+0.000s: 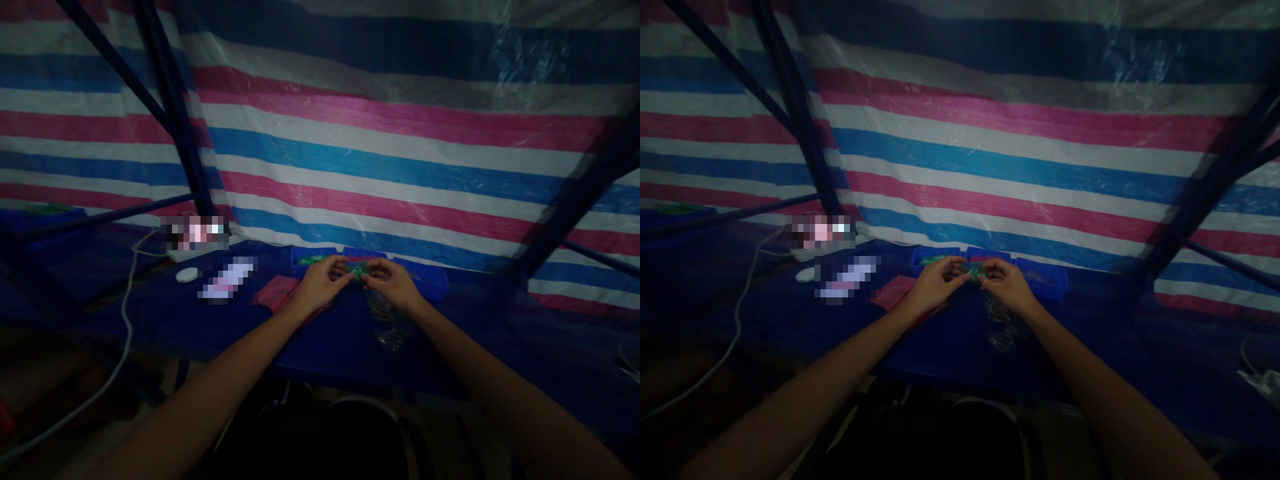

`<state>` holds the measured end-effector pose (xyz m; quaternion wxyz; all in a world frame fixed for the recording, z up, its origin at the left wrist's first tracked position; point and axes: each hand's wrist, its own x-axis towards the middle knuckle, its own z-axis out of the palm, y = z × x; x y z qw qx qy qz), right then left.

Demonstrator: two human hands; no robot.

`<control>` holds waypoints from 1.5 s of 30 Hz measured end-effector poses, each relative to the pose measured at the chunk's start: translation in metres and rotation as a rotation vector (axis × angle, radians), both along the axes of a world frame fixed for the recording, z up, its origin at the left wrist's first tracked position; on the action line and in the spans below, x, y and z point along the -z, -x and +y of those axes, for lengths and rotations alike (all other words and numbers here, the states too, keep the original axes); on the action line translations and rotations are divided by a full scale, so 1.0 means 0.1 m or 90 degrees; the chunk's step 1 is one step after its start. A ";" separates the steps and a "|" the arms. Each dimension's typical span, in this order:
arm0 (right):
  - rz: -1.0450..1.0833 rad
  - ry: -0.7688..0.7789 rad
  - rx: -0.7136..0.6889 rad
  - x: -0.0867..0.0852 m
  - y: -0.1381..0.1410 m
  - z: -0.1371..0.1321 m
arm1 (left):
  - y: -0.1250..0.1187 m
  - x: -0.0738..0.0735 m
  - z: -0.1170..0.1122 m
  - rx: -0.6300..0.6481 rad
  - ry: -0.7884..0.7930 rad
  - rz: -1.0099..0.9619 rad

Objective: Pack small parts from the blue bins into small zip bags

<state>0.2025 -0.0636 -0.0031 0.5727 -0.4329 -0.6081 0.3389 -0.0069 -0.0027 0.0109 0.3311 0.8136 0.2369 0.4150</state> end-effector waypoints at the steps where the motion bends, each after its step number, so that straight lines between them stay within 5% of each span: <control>1: -0.006 -0.016 0.022 0.00 -0.02 0.01 | 0.00 -0.01 -0.01 -0.023 -0.038 0.008; 10: -0.198 -0.147 0.075 -0.08 -0.13 -0.02 | 0.06 -0.10 -0.02 -0.062 -0.208 0.036; 18: -0.238 -0.136 0.102 -0.07 -0.09 -0.04 | 0.05 -0.03 -0.07 0.026 -0.068 0.117; 24: -0.182 -0.103 -0.017 -0.06 0.03 -0.07 | 0.04 -0.05 -0.11 0.027 -0.042 0.139; 33: -0.117 -0.075 0.105 -0.07 0.01 -0.06 | 0.04 -0.05 -0.05 -0.001 -0.084 0.118; 40: -0.069 -0.007 0.008 0.02 0.00 0.01 | 0.02 -0.02 -0.03 0.004 -0.066 0.030; 45: -0.048 -0.018 0.118 0.02 -0.04 0.03 | 0.02 -0.03 -0.03 -0.066 -0.157 0.022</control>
